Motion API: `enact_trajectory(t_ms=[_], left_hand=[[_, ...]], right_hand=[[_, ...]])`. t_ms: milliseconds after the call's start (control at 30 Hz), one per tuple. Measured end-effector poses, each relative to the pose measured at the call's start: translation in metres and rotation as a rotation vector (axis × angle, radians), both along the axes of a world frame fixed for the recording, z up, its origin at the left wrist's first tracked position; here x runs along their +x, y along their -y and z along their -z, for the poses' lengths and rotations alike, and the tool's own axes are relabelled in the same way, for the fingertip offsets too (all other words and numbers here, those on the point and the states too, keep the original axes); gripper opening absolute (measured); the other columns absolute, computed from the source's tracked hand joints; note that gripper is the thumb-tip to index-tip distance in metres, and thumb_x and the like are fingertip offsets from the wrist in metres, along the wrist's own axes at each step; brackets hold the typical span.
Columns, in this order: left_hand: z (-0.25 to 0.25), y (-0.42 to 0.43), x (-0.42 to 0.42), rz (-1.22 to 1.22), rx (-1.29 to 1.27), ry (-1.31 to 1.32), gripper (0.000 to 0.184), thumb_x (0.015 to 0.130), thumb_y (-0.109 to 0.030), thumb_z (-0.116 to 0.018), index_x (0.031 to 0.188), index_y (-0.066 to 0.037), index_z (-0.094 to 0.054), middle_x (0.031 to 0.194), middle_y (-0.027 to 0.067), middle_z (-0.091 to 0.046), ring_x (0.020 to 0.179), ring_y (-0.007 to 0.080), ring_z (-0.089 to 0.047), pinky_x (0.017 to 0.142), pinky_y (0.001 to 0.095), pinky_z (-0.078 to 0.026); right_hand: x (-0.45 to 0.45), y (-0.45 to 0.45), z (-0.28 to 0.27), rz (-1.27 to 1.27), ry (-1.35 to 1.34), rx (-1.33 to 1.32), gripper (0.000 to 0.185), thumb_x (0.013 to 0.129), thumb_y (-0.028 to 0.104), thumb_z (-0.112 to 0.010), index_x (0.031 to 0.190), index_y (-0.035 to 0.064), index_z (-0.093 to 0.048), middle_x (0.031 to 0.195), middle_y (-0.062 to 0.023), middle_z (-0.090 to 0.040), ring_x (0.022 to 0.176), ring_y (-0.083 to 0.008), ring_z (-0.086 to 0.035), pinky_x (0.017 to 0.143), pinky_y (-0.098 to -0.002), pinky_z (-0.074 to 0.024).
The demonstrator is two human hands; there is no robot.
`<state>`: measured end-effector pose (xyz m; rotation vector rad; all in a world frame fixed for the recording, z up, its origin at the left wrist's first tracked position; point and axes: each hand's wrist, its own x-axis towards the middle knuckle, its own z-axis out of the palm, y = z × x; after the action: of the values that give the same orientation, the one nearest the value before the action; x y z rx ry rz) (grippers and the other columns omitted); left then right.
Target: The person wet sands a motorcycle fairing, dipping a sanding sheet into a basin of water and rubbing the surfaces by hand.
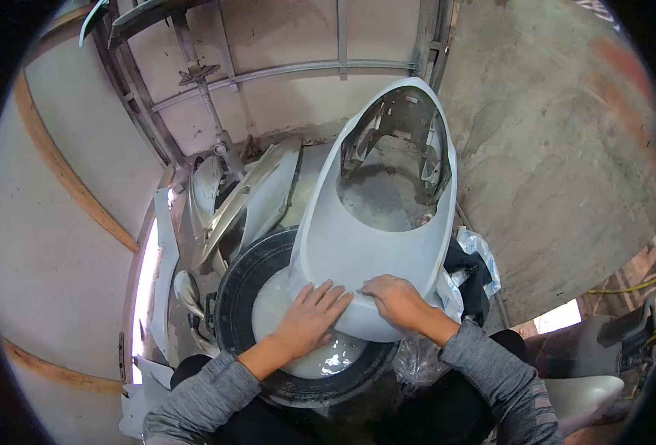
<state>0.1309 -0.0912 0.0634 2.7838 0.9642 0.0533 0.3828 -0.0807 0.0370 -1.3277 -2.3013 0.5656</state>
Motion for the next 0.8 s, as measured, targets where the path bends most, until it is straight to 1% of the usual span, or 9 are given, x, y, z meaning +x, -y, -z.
enact_trajectory(t_ms=[33, 133, 233, 300, 400, 467, 567, 700, 800], left_hand=[[0.003, 0.000, 0.003, -0.038, -0.011, 0.026, 0.093, 0.073, -0.025, -0.084, 0.151, -0.009, -0.037, 0.152, 0.0136, -0.041, 0.144, 0.0364, -0.036, 0.118, 0.0552, -0.028], [0.013, -0.008, 0.007, -0.103, -0.043, 0.099, 0.093, 0.069, -0.022, -0.087, 0.148, -0.010, -0.039, 0.150, 0.0134, -0.044, 0.144, 0.0358, -0.036, 0.119, 0.0552, -0.028], [0.014, -0.021, 0.002, -0.111, -0.019, 0.069, 0.094, 0.066, -0.025, -0.089, 0.147, -0.018, -0.043, 0.149, 0.0110, -0.045, 0.144, 0.0357, -0.035, 0.120, 0.0560, -0.027], [0.020, -0.029, -0.001, -0.076, -0.013, 0.098, 0.092, 0.065, -0.024, -0.089, 0.146, -0.016, -0.045, 0.148, 0.0106, -0.047, 0.144, 0.0359, -0.036, 0.119, 0.0555, -0.027], [0.028, -0.037, -0.003, -0.042, -0.015, 0.125, 0.091, 0.064, -0.023, -0.088, 0.145, -0.015, -0.046, 0.148, 0.0081, -0.048, 0.143, 0.0343, -0.038, 0.119, 0.0552, -0.027], [0.029, -0.037, -0.004, -0.031, -0.046, 0.168, 0.091, 0.065, -0.023, -0.088, 0.145, -0.015, -0.047, 0.148, 0.0081, -0.049, 0.143, 0.0325, -0.038, 0.120, 0.0551, -0.026], [0.026, -0.039, -0.004, -0.043, -0.076, 0.157, 0.091, 0.064, -0.022, -0.087, 0.146, -0.017, -0.047, 0.149, 0.0063, -0.049, 0.143, 0.0316, -0.037, 0.121, 0.0573, -0.024], [0.031, -0.042, -0.006, -0.028, -0.086, 0.190, 0.091, 0.064, -0.022, -0.087, 0.146, -0.017, -0.047, 0.149, 0.0064, -0.049, 0.142, 0.0320, -0.039, 0.121, 0.0571, -0.024], [0.029, -0.042, -0.005, -0.019, -0.063, 0.209, 0.087, 0.065, -0.021, -0.087, 0.143, -0.015, -0.049, 0.147, 0.0081, -0.050, 0.141, 0.0321, -0.040, 0.120, 0.0549, -0.025]], right_hand=[[0.003, -0.004, 0.000, -0.125, -0.004, 0.059, 0.035, 0.084, 0.000, -0.056, 0.115, 0.0038, -0.070, 0.114, -0.0213, -0.070, 0.107, -0.0388, -0.065, 0.095, -0.0448, -0.0520], [0.024, -0.020, 0.016, -0.175, 0.020, 0.064, 0.030, 0.082, 0.000, -0.058, 0.108, 0.0016, -0.072, 0.117, -0.0199, -0.070, 0.110, -0.0376, -0.065, 0.097, -0.0422, -0.0521], [0.039, -0.051, 0.037, -0.052, 0.176, 0.061, 0.030, 0.083, 0.000, -0.058, 0.109, 0.0013, -0.072, 0.111, -0.0174, -0.069, 0.105, -0.0376, -0.065, 0.094, -0.0425, -0.0528], [0.032, -0.054, 0.049, -0.009, 0.290, 0.103, 0.029, 0.083, 0.002, -0.058, 0.110, 0.0024, -0.072, 0.104, -0.0145, -0.068, 0.098, -0.0358, -0.066, 0.088, -0.0424, -0.0541], [0.006, -0.037, 0.024, -0.149, 0.222, 0.109, 0.028, 0.083, 0.002, -0.058, 0.107, 0.0030, -0.072, 0.102, -0.0133, -0.068, 0.095, -0.0341, -0.067, 0.085, -0.0416, -0.0546], [0.027, -0.054, 0.032, -0.189, 0.169, 0.125, 0.027, 0.084, 0.004, -0.059, 0.106, 0.0032, -0.072, 0.099, -0.0127, -0.068, 0.092, -0.0327, -0.067, 0.082, -0.0410, -0.0553], [0.038, -0.074, 0.053, -0.008, 0.539, 0.172, 0.016, 0.084, 0.010, -0.060, 0.092, 0.0020, -0.071, 0.093, -0.0154, -0.067, 0.088, -0.0324, -0.067, 0.075, -0.0413, -0.0570], [-0.002, -0.042, 0.003, -0.295, 0.308, 0.138, 0.019, 0.084, 0.009, -0.059, 0.098, 0.0034, -0.071, 0.098, -0.0133, -0.069, 0.093, -0.0320, -0.068, 0.078, -0.0413, -0.0575], [0.028, -0.065, 0.029, -0.089, 0.485, 0.168, 0.019, 0.082, 0.008, -0.059, 0.097, 0.0029, -0.070, 0.099, -0.0130, -0.069, 0.092, -0.0314, -0.068, 0.079, -0.0408, -0.0575]])
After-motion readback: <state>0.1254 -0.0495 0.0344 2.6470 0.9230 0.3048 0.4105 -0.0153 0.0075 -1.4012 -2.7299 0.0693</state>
